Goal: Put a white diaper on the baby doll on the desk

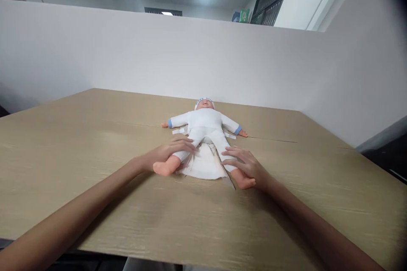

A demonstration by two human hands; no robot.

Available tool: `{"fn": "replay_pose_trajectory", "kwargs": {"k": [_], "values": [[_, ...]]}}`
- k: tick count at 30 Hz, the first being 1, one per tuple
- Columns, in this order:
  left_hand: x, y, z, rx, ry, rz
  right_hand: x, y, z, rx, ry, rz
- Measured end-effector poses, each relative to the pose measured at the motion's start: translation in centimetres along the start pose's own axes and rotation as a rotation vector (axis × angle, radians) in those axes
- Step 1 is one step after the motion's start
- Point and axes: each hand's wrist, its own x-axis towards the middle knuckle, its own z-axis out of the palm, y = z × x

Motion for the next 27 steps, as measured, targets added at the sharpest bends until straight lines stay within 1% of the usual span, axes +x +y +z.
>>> {"fn": "replay_pose_trajectory", "kwargs": {"k": [3, 6, 9, 14, 17, 21, 24, 26, 27], "values": [[-1.2, -0.7, 0.7, -0.042, -0.072, -0.009, -0.5, 0.4, 0.6, -0.021, -0.048, -0.007], [-1.4, -0.4, 0.5, -0.023, -0.125, -0.052, -0.2, 0.1, 0.5, -0.025, -0.069, 0.014], [-1.5, -0.3, 0.1, -0.015, -0.170, -0.053, -0.1, -0.3, 0.3, -0.048, -0.074, 0.003], [-2.0, -1.0, 0.1, 0.006, -0.211, -0.065, -0.3, -0.3, 0.5, -0.063, -0.056, -0.063], [-2.1, -1.3, 0.2, 0.022, -0.236, -0.074, -0.5, 0.0, 0.5, -0.004, -0.064, -0.046], [-2.0, -0.9, 0.3, 0.012, -0.218, -0.082, -0.3, 0.3, -0.4, 0.166, -0.117, 0.018], [-1.9, -0.4, 0.5, -0.011, -0.205, -0.116, 0.5, -1.1, -1.2, 0.200, -0.127, 0.141], [-1.9, -0.3, 0.6, -0.042, -0.197, -0.141, 1.0, -2.8, -1.1, 0.121, -0.128, 0.199], [-1.9, -0.3, 0.6, -0.064, -0.191, -0.145, 1.2, -3.7, -0.7, 0.060, -0.126, 0.200]]}}
